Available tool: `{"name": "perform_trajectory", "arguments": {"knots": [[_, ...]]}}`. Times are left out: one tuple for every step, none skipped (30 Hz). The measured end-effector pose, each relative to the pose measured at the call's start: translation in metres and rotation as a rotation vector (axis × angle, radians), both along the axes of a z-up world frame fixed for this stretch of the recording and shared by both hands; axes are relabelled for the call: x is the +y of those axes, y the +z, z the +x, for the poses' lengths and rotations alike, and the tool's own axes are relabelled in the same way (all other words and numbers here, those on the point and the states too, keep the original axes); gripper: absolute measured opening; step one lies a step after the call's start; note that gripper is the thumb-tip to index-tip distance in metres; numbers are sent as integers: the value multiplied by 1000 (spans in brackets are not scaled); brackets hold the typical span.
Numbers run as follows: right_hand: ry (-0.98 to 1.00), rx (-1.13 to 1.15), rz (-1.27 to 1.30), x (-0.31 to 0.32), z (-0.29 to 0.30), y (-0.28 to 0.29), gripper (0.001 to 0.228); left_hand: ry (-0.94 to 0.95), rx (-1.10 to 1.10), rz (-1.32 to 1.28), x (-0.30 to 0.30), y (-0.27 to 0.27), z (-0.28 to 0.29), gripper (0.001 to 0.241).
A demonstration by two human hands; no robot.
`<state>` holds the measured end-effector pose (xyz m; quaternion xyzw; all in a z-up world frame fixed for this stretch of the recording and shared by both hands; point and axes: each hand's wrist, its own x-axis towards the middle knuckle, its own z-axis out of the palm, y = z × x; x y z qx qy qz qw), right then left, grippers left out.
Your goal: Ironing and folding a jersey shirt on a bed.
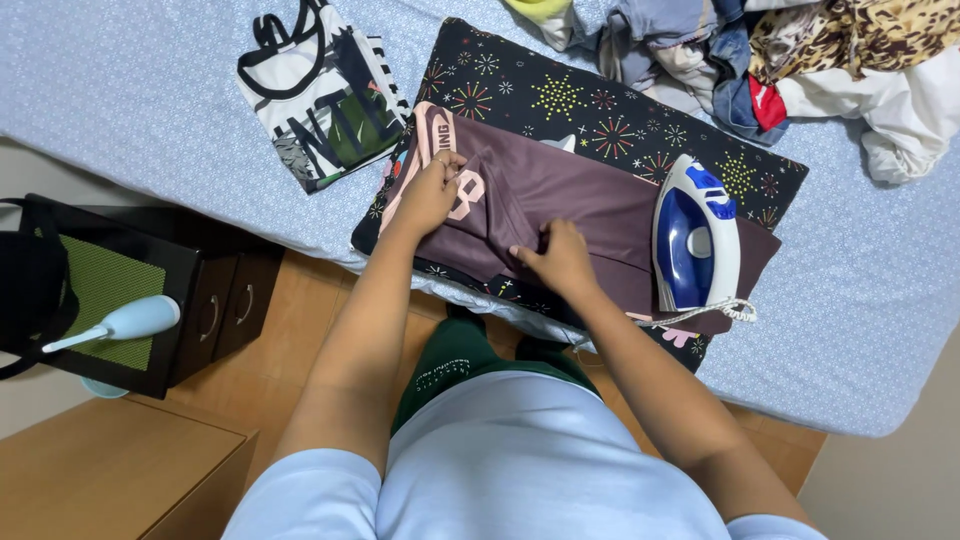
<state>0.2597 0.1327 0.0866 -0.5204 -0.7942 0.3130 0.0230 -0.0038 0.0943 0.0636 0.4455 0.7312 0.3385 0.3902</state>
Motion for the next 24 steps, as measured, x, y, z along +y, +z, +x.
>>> {"name": "perform_trajectory", "arguments": {"knots": [[2, 1, -1, 5, 0, -13, 60, 2, 1, -1, -1, 3, 1, 32], [-45, 34, -100, 10, -1, -26, 54, 20, -1, 13, -2, 7, 2, 32], [-91, 67, -199, 15, -1, -39, 48, 39, -3, 26, -2, 10, 2, 32], [-91, 66, -199, 21, 1, -43, 48, 39, -3, 26, -4, 9, 2, 32], [-66, 86, -261, 27, 2, -47, 39, 29, -10, 60, -5, 8, 1, 32], [-40, 104, -323, 33, 5, -51, 30, 19, -18, 95, -6, 7, 2, 33], [-39, 101, -323, 39, 3, -50, 30, 20, -20, 94, -8, 7, 2, 33], [-69, 209, -286, 46, 1, -49, 29, 27, 4, 167, -10, 7, 2, 33], [-98, 317, -249, 53, -1, -48, 29, 33, 28, 239, -12, 7, 2, 34], [-94, 315, -251, 58, -6, -43, 29, 36, 27, 237, -13, 9, 3, 34], [-103, 441, -258, 63, -10, -38, 25, 90, -36, 238, -14, 11, 4, 32], [-108, 568, -262, 70, -15, -32, 23, 145, -98, 243, -14, 14, 5, 31], [-103, 568, -262, 73, -20, -32, 23, 150, -98, 245, -15, 0, 4, 31], [-122, 642, -229, 75, -23, -32, 23, 156, -73, 318, -16, -14, 5, 32], [-140, 716, -197, 78, -26, -32, 25, 161, -49, 390, -18, -27, 6, 35], [-140, 716, -197, 78, -26, -35, 25, 162, -49, 390, -19, -28, 6, 35], [-158, 668, -142, 79, -26, -38, 26, 189, -132, 368, -20, -28, 7, 36], [-175, 621, -87, 80, -27, -42, 26, 217, -214, 345, -21, -28, 7, 38], [-173, 621, -87, 80, -30, -39, 26, 219, -213, 346, -22, -24, 7, 38], [-176, 580, -40, 81, -34, -37, 24, 238, -186, 294, -22, -21, 6, 40], [-178, 538, 6, 82, -38, -35, 23, 257, -159, 242, -22, -18, 5, 43], [-177, 538, 5, 83, -41, -36, 23, 259, -159, 241, -20, -19, 3, 43], [-211, 524, 15, 85, -44, -37, 25, 240, -51, 269, -18, -21, 1, 46], [-249, 506, 21, 82, -45, -38, 28, 219, 54, 289, -19, -23, 1, 49]]}}
